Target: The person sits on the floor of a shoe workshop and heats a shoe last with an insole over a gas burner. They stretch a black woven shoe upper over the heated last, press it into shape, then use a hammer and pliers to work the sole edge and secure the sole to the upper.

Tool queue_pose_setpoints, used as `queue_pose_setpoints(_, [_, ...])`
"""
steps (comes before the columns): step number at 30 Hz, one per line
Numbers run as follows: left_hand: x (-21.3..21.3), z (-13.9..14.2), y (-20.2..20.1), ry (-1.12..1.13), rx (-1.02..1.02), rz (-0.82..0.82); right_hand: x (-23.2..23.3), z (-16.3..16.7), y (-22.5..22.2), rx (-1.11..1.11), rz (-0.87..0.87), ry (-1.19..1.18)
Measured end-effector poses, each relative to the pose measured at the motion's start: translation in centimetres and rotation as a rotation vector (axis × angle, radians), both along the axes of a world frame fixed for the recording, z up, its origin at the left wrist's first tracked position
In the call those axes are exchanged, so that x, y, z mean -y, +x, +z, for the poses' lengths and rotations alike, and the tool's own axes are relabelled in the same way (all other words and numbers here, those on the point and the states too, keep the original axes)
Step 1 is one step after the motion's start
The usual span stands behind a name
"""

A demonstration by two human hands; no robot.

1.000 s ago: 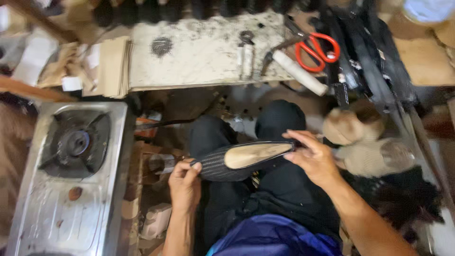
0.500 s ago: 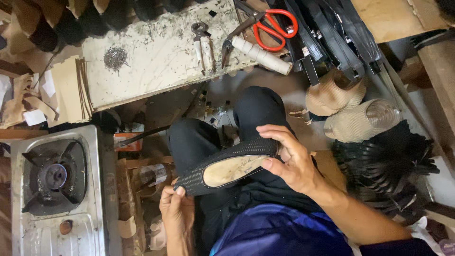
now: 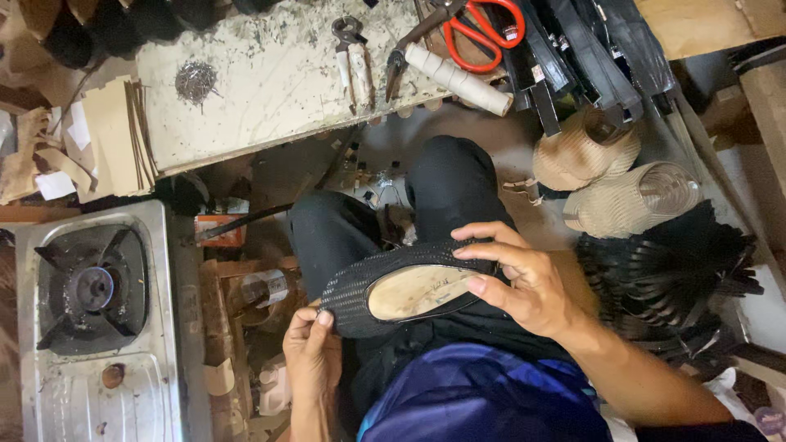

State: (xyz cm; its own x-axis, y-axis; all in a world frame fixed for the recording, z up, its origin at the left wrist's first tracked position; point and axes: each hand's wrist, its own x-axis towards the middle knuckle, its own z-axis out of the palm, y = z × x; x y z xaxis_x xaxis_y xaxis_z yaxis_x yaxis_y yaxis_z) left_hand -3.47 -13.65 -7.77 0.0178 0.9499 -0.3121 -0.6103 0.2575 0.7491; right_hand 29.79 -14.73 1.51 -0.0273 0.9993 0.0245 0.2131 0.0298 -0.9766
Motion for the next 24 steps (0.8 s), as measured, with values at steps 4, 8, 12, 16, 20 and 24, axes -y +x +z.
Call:
queue_pose_setpoints(4, [-0.1, 0.1, 0.1, -0.007, 0.007, -0.014, 0.4, -0.3, 0.3, 0.023, 0.046, 0.056])
queue_pose_setpoints(8, [0.1, 0.0, 0.2, 0.026, 0.079, -0.051, 0.8, -0.6, 0.1, -0.177, 0.066, 0.076])
queue_pose_setpoints(12, [0.2, -0.1, 0.2, 0.017, 0.139, -0.042, 1.0, -0.6, -0.4, -0.432, 0.075, 0.045])
queue_pose_setpoints(16, [0.2, -0.1, 0.4, 0.036, 0.150, -0.002, 0.8, -0.8, -0.9, -0.815, 0.018, -0.103])
queue_pose_setpoints(20, [0.5, 0.3, 0.6, 0.003, 0.172, 0.019, 0.6, -1.3, -1.3, -1.211, 0.015, -0.353])
queue_pose_setpoints(24, [0.5, 0.3, 0.6, -0.024, 0.171, 0.025, 0.4, -2.2, -1.4, -1.301, 0.013, -0.357])
